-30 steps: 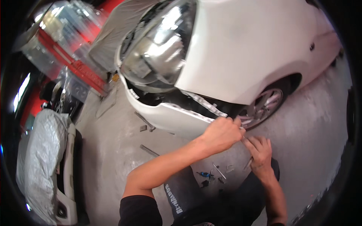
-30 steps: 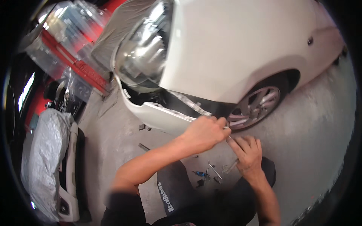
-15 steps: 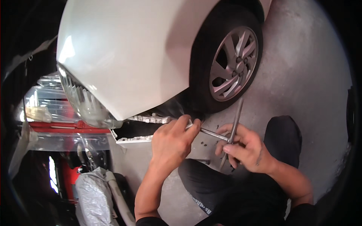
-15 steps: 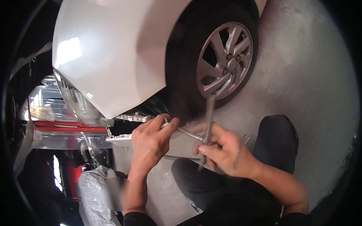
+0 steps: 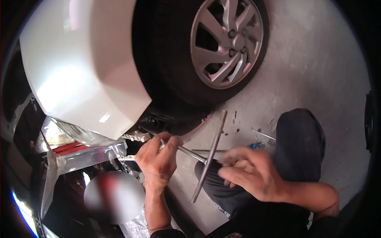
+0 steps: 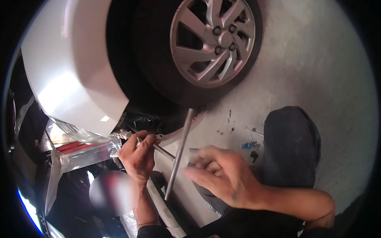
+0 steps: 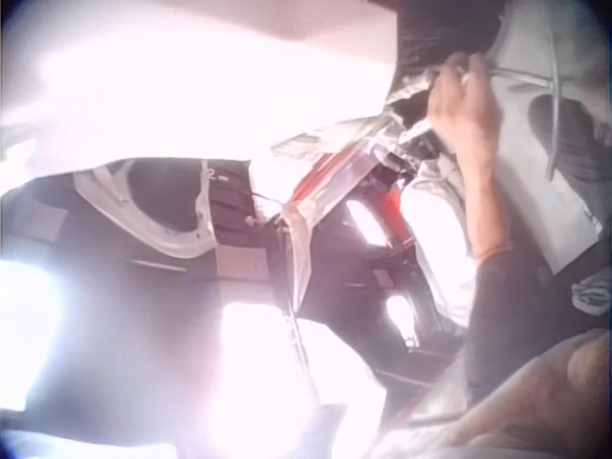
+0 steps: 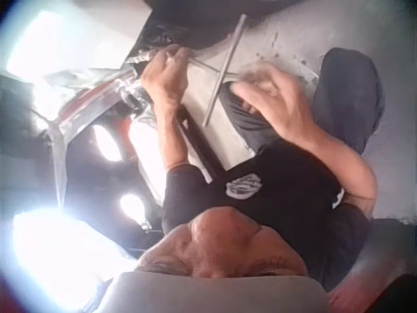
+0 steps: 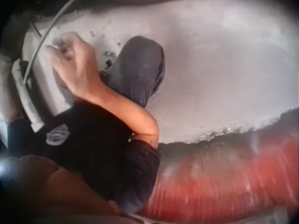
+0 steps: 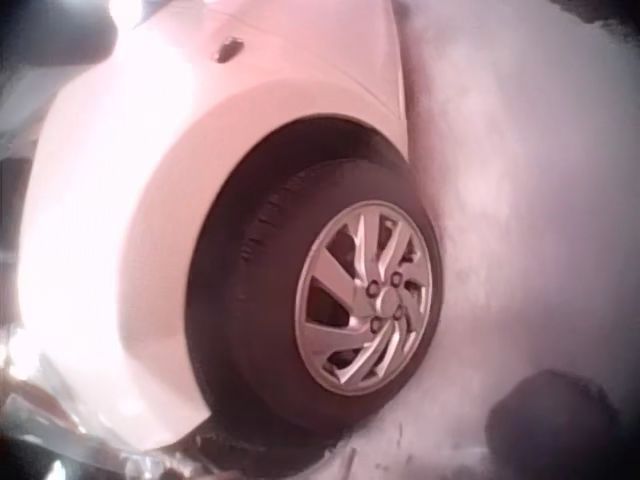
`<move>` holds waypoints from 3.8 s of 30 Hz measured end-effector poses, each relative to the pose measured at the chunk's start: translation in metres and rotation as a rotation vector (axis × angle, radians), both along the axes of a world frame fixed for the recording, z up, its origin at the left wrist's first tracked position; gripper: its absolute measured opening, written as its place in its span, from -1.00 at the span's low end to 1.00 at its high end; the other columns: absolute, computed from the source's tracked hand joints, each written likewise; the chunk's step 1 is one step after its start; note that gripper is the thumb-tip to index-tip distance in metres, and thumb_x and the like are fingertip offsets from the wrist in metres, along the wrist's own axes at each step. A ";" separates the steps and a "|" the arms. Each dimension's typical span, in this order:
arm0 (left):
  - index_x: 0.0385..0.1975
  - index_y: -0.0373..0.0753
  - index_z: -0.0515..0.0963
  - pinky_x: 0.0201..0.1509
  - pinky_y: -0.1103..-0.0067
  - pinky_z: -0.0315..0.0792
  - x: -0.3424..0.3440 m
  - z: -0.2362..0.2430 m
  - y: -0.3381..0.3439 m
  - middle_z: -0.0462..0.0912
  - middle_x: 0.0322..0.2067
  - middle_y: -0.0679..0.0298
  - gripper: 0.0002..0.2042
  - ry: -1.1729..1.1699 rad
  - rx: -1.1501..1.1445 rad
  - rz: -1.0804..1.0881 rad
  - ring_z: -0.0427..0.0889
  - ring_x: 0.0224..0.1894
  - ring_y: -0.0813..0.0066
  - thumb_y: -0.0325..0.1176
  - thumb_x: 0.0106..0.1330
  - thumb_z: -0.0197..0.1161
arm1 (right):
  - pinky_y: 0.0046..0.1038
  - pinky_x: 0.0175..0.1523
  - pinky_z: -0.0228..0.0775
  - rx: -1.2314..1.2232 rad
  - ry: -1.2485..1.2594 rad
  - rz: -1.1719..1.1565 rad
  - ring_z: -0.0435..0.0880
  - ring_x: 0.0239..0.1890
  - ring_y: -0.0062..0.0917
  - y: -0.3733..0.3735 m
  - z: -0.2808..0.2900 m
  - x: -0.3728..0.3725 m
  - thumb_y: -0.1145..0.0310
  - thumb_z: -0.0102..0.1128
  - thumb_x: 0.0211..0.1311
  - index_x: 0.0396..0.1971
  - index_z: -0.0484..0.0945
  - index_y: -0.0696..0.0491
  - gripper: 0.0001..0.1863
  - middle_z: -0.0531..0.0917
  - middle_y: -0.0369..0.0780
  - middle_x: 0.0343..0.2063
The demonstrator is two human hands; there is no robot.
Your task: The person loosens fasteners on a car with a T-handle wrench, pulls the bumper panel outward by hand, and pries open the bumper bracket using a pry tool.
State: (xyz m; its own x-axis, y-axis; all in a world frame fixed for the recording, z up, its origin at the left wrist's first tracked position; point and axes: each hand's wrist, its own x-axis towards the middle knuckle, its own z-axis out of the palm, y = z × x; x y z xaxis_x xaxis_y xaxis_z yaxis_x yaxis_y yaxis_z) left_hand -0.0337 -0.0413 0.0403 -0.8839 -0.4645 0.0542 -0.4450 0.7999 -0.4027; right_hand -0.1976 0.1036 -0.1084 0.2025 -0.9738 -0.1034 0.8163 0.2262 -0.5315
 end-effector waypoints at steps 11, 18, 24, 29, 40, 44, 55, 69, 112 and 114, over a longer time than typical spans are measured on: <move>-0.19 -0.16 0.71 -0.38 0.47 0.52 -0.002 0.002 0.006 0.70 -0.28 0.17 -0.61 -0.032 0.092 0.011 0.67 -0.41 0.28 -0.57 -0.13 0.42 | -0.48 -0.40 0.53 -0.692 1.129 -0.627 0.70 -0.37 -0.34 -0.033 0.006 0.014 0.33 0.16 0.27 0.15 0.51 0.16 -0.54 0.66 -0.04 -0.28; -0.33 -0.16 0.68 -0.47 0.53 0.49 0.000 -0.007 0.006 0.71 -0.40 0.21 -0.71 0.017 0.026 -0.029 0.67 -0.49 0.35 -0.55 -0.12 0.48 | -0.48 -0.39 0.48 -0.708 0.967 -1.097 0.67 -0.35 -0.32 -0.020 -0.001 0.018 0.32 0.25 0.22 -0.14 0.66 0.21 -0.69 0.63 -0.03 -0.19; -0.32 -0.19 0.70 -0.44 0.52 0.53 0.000 -0.006 0.007 0.72 -0.38 0.18 -0.69 -0.012 -0.008 -0.051 0.71 -0.44 0.32 -0.55 -0.15 0.49 | -0.28 -0.32 0.61 -0.351 0.356 -0.424 0.70 -0.43 -0.22 -0.022 0.002 0.020 0.39 0.42 0.21 0.04 0.50 0.23 -0.55 0.63 -0.02 -0.37; -0.27 -0.19 0.72 -0.38 0.50 0.55 0.004 0.002 0.008 0.72 -0.32 0.15 -0.64 -0.038 0.064 0.016 0.71 -0.39 0.27 -0.56 -0.18 0.46 | -0.49 -0.38 0.56 -0.794 1.162 -0.673 0.59 -0.50 -0.49 -0.034 -0.005 0.016 0.28 0.25 0.09 -0.08 0.65 0.11 -0.62 0.65 -0.06 -0.09; -0.31 -0.24 0.70 -0.40 0.49 0.52 0.009 -0.002 0.010 0.72 -0.36 0.15 -0.65 -0.062 0.038 -0.003 0.68 -0.43 0.29 -0.56 -0.22 0.46 | -0.22 0.05 0.58 -0.543 0.517 -0.986 0.70 -0.15 -0.12 -0.023 -0.008 0.013 0.32 0.36 0.13 -0.20 0.61 0.23 -0.68 0.61 0.00 -0.04; -0.31 -0.22 0.70 -0.42 0.50 0.49 0.008 -0.006 0.007 0.71 -0.37 0.15 -0.65 -0.033 -0.001 -0.060 0.67 -0.43 0.30 -0.52 -0.22 0.47 | -0.44 -0.05 0.48 -0.350 0.115 -0.225 0.68 -0.17 -0.39 -0.043 -0.013 0.009 0.04 0.17 0.45 0.23 0.36 0.29 -0.37 0.65 -0.06 -0.23; -0.20 -0.29 0.70 -0.27 0.44 0.55 0.003 0.003 0.010 0.73 -0.22 0.02 -0.64 -0.006 0.131 0.032 0.71 -0.33 0.17 -0.48 -0.11 0.37 | -0.37 -0.11 0.43 -0.584 0.002 -0.079 0.61 -0.35 -0.41 -0.068 -0.009 0.016 -0.16 -0.09 0.54 0.28 0.34 0.37 -0.21 0.63 -0.07 -0.39; 0.07 -0.50 0.51 -0.12 0.40 0.52 0.031 -0.011 0.027 0.70 -0.27 -0.06 -0.59 0.288 0.039 0.024 0.67 -0.30 0.17 -0.64 0.15 0.18 | -0.10 -0.28 0.50 -0.647 0.826 -0.059 0.72 -0.39 -0.01 -0.106 -0.024 0.009 0.57 0.20 -0.01 -0.01 0.56 0.30 -0.54 0.64 0.08 -0.57; -0.01 -0.33 0.56 -0.43 0.41 0.34 0.028 -0.027 0.014 0.60 -0.55 0.14 -0.65 0.356 0.091 -0.089 0.51 -0.59 0.30 -0.40 0.20 0.26 | -0.09 0.02 0.50 -0.382 1.779 0.492 0.64 -0.10 -0.04 -0.042 -0.339 -0.103 0.45 0.24 0.06 -0.26 0.69 0.16 -0.77 0.69 -0.01 -0.33; 0.02 -0.30 0.55 -0.41 0.37 0.38 0.025 -0.018 0.021 0.60 -0.55 0.13 -0.64 0.282 0.039 -0.068 0.53 -0.58 0.30 -0.35 0.24 0.23 | -0.05 0.01 0.48 -0.507 1.680 0.489 0.62 -0.14 -0.03 -0.082 -0.284 -0.073 0.40 0.22 0.12 -0.34 0.62 0.18 -0.82 0.65 0.02 -0.37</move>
